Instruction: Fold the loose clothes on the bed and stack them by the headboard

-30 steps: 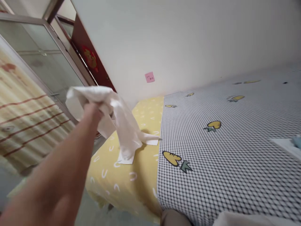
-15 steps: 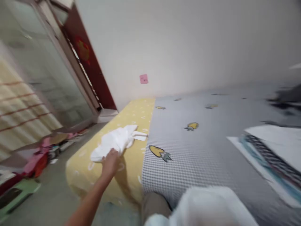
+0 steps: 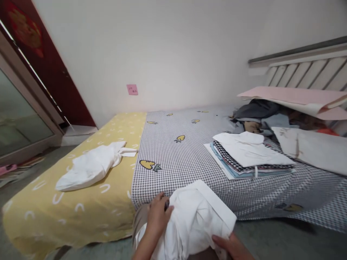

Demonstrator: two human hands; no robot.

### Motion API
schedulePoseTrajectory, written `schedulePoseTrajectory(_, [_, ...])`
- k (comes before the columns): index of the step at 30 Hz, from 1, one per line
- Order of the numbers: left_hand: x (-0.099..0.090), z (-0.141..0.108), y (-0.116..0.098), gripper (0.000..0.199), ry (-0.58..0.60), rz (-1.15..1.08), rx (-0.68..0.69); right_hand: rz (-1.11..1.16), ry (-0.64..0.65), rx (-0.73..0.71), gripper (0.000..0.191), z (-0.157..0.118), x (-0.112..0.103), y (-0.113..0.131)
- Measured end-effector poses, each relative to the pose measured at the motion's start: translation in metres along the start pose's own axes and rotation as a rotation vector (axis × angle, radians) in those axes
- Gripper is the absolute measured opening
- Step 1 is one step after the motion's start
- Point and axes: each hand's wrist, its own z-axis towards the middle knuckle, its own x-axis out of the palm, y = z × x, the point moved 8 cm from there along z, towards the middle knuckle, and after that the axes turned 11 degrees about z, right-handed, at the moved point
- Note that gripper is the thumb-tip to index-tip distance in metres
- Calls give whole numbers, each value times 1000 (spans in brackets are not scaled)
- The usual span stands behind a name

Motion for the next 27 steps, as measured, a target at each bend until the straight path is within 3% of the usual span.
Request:
schedulePoseTrajectory(3, [-12,-6,-18,15,-3,-50,124,48,13,112,50,-9,-6,0])
schedulePoseTrajectory(6, [-30,-8,-25,17,-25,-111,163,8,-18,154,50,-12,-9,13])
schedulePoseTrajectory(8, [-50,-8,-28,19,-70,-151,164,37,-52,79,53,-7,-3,39])
schedulePoseTrajectory(10, [-82,-8,-34,20,-143,-177,164,85,-84,-43,55,1,10,79])
schedulePoseTrajectory(12, [-130,-12,-45,23,-247,-178,194,114,-114,-212,57,7,30,133])
schedulePoseTrajectory(15, [-228,-35,-73,28,-510,-116,293,89,-129,-559,55,-2,70,233])
schedulePoseTrajectory(18, [-321,-82,-107,28,-833,-1,397,15,-137,-842,49,-37,114,323])
schedulePoseTrajectory(21, [-380,-132,-136,28,-1105,144,418,-75,-197,-1152,36,-97,148,393])
schedulePoseTrajectory(24, [-405,-166,-139,29,-1237,222,346,-279,-240,-1283,28,-141,166,426])
schedulePoseTrajectory(27, [-397,-185,-102,32,-1196,256,316,-478,-63,-1171,28,-142,153,413])
